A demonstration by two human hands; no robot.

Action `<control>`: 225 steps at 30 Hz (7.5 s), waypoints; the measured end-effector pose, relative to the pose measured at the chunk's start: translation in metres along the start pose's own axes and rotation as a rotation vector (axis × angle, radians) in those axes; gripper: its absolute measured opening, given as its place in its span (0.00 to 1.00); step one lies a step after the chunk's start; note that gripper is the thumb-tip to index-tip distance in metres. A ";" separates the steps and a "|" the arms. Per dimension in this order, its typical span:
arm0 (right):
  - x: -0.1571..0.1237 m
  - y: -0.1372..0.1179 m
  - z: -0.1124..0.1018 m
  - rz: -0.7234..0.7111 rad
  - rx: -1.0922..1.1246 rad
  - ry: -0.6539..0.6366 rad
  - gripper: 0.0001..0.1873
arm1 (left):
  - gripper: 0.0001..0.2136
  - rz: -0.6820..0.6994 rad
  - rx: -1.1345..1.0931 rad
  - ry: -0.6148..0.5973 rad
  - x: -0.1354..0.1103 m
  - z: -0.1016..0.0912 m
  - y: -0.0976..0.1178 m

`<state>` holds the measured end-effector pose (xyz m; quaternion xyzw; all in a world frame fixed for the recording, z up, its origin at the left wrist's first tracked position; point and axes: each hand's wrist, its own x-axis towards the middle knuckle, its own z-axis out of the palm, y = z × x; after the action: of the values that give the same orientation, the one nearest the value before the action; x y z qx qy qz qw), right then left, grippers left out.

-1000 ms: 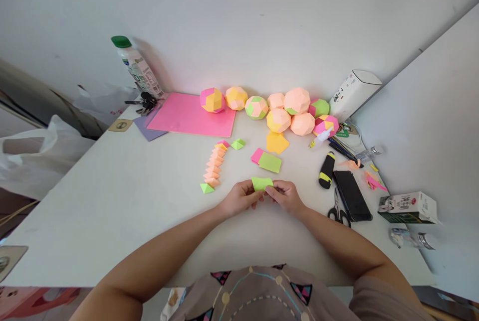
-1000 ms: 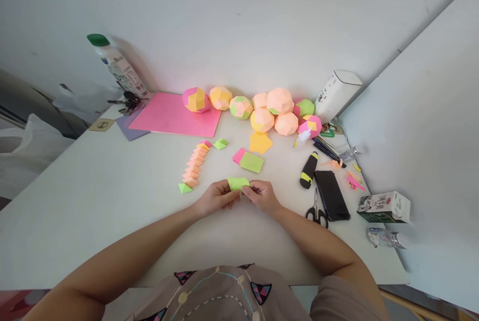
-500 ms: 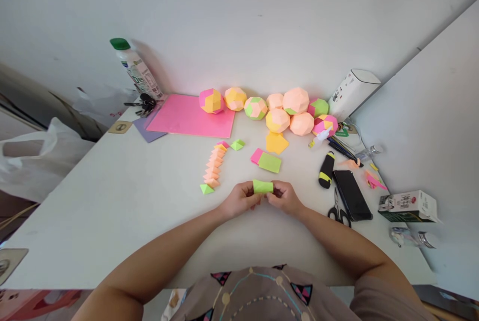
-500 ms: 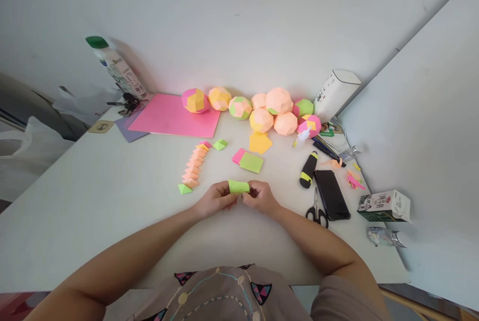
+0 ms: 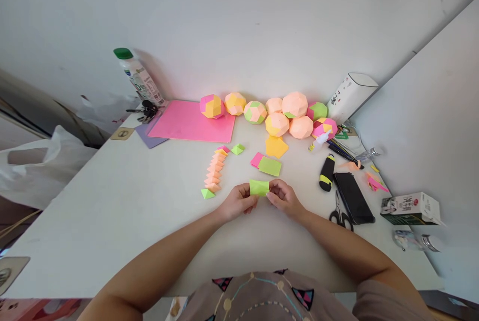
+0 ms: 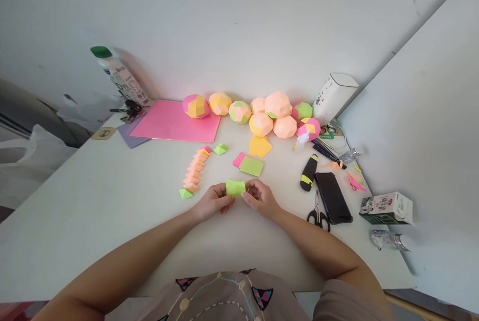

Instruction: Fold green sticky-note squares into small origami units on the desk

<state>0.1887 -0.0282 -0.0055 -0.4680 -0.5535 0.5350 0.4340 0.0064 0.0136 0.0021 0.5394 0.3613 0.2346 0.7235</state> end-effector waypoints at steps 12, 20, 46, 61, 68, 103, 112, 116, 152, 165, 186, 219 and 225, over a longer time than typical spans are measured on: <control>0.001 -0.001 -0.002 0.035 0.024 -0.011 0.10 | 0.07 0.024 0.062 -0.021 -0.001 0.003 -0.002; 0.002 0.003 -0.006 0.088 0.076 0.075 0.09 | 0.09 0.072 -0.088 0.062 -0.001 0.000 -0.006; -0.002 0.009 -0.001 -0.517 -0.403 0.019 0.25 | 0.19 0.101 -0.015 0.025 0.002 -0.002 -0.015; -0.001 -0.004 -0.002 -0.185 -0.200 0.002 0.12 | 0.12 0.224 0.118 0.031 -0.001 0.001 -0.008; 0.000 -0.002 -0.004 -0.003 -0.138 -0.058 0.15 | 0.12 0.211 -0.071 0.065 -0.001 0.005 -0.013; 0.002 0.002 -0.005 -0.114 -0.164 -0.097 0.14 | 0.18 0.350 0.239 -0.116 -0.002 -0.005 -0.023; 0.001 0.002 -0.004 -0.146 -0.151 -0.005 0.11 | 0.15 0.305 0.274 -0.009 -0.002 -0.002 -0.019; 0.001 0.000 -0.004 -0.142 -0.166 0.016 0.11 | 0.14 0.317 0.321 0.013 -0.003 0.000 -0.014; 0.001 0.001 -0.002 -0.106 -0.185 0.082 0.11 | 0.12 0.349 0.414 0.132 -0.004 0.004 -0.013; 0.001 -0.002 -0.001 -0.119 -0.192 0.106 0.10 | 0.13 0.357 0.429 0.141 -0.003 0.003 -0.016; -0.002 -0.001 -0.004 -0.006 -0.060 0.060 0.15 | 0.11 0.236 0.346 0.137 -0.005 0.004 -0.010; -0.002 0.006 0.000 -0.092 -0.185 0.105 0.11 | 0.13 0.225 0.193 0.136 -0.002 0.004 -0.017; -0.003 0.008 0.000 -0.036 -0.142 0.070 0.12 | 0.13 0.209 0.167 0.146 -0.002 0.004 -0.019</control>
<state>0.1900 -0.0307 -0.0131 -0.5061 -0.5829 0.4697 0.4283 0.0070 0.0035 -0.0148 0.6140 0.3729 0.3162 0.6196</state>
